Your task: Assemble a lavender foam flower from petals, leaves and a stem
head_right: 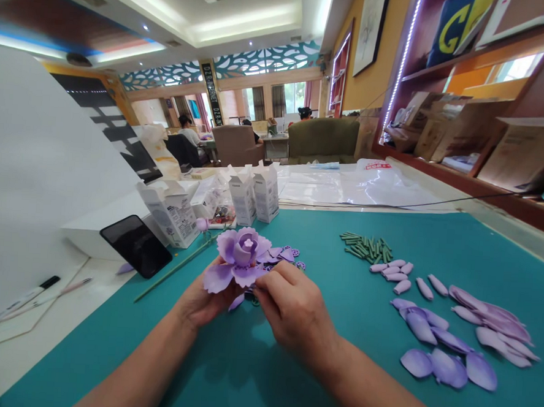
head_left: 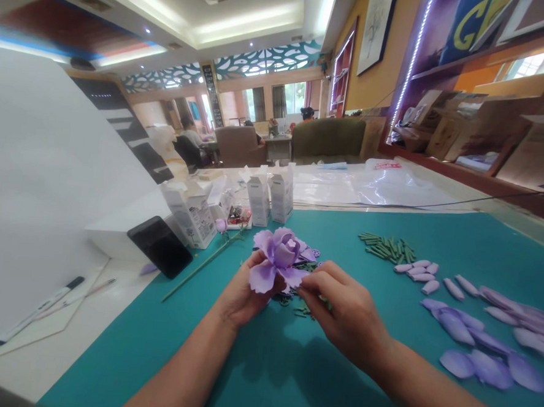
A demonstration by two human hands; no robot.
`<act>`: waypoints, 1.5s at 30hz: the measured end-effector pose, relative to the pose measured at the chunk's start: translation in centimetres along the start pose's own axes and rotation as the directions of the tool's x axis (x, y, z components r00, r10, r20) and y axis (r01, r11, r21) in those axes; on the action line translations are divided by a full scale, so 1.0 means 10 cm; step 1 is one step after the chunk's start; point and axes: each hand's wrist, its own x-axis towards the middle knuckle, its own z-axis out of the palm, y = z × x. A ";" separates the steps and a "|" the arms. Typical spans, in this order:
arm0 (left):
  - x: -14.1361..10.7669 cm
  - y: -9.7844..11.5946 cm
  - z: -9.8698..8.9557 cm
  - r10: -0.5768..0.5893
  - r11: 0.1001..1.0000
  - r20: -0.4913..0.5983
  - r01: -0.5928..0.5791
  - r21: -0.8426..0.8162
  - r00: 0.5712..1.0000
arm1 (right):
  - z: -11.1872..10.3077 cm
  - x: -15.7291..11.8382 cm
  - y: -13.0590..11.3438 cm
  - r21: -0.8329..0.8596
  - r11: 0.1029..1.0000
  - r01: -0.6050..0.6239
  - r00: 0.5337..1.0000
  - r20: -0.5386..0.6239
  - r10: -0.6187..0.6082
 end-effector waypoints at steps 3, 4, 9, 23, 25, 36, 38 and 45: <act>0.03 -0.02 -0.01 0.034 0.999 -0.006 -0.034 0.001 0.999 | 0.01 0.00 0.01 0.015 1.000 -0.014 1.000 0.006 0.014; 0.03 -0.03 -0.01 0.056 0.998 -0.006 -0.056 0.006 0.998 | 0.02 -0.01 0.02 0.017 1.000 -0.018 1.000 0.007 0.018; 0.01 -0.04 0.05 0.177 0.982 -0.039 -0.174 0.069 0.983 | 0.04 -0.01 0.03 0.014 0.999 -0.038 0.999 0.005 0.038; -0.02 -0.06 0.10 0.259 0.960 -0.041 -0.252 0.123 0.965 | 0.03 -0.01 0.03 0.037 0.996 -0.082 0.996 0.038 0.081; -0.02 -0.06 0.10 0.267 0.957 -0.048 -0.260 0.127 0.962 | 0.04 -0.02 0.03 0.032 0.997 -0.076 0.997 0.036 0.075; 0.07 -0.01 -0.05 0.273 0.962 -0.067 -0.272 0.023 0.960 | 0.06 -0.04 0.06 0.061 0.979 -0.192 0.981 -0.014 0.193; 0.10 0.04 -0.10 0.261 0.965 -0.092 -0.262 -0.003 0.961 | 0.10 -0.06 0.09 0.051 0.978 -0.204 0.979 0.025 0.203; 0.14 0.18 -0.18 0.275 0.952 -0.167 -0.293 -0.093 0.947 | 0.51 -0.36 0.03 0.022 0.997 -0.076 0.946 0.317 0.065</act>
